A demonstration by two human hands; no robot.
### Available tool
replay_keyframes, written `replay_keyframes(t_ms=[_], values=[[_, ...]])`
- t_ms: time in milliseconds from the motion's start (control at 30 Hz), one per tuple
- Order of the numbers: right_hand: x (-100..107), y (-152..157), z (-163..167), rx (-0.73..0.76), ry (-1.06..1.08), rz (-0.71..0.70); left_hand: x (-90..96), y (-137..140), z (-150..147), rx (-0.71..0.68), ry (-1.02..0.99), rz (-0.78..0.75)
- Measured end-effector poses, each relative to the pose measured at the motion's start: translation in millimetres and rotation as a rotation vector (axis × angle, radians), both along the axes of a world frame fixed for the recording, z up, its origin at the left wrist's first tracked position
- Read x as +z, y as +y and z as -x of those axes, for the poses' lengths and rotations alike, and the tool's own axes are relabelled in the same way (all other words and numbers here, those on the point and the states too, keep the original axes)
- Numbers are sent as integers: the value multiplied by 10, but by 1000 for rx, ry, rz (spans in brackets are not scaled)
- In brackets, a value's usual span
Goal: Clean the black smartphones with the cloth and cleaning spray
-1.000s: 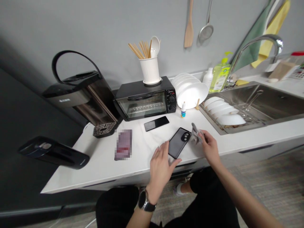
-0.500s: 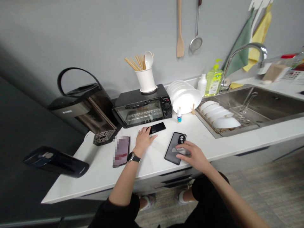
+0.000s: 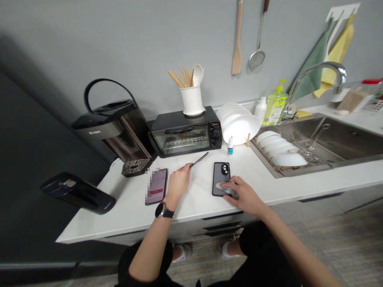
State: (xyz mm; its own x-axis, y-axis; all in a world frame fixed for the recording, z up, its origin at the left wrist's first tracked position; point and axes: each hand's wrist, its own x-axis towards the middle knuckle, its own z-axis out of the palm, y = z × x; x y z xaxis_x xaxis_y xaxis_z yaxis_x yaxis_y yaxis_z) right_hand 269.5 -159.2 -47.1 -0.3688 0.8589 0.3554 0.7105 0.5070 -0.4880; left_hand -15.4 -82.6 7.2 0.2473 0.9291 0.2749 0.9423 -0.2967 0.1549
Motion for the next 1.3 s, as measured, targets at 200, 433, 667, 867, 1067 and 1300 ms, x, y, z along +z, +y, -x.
replay_keyframes(t_ms=[200,433,667,867,1067,1300], values=[[3,575,139,21,79,-13,-31,-604,44,-64,-609,81],[88,372,183,-70,591,143,-143,-793,25,-171,-1075,491],[26,147,97,-192,467,298,-302,-570,-170,-313,-1005,586],[-31,181,46,-334,169,202,-327,-673,-202,-257,-536,241],[-79,75,118,-428,-155,75,-429,-709,-99,-340,-392,170],[-111,-67,-13,-601,164,36,-459,-667,-106,-352,-382,178]])
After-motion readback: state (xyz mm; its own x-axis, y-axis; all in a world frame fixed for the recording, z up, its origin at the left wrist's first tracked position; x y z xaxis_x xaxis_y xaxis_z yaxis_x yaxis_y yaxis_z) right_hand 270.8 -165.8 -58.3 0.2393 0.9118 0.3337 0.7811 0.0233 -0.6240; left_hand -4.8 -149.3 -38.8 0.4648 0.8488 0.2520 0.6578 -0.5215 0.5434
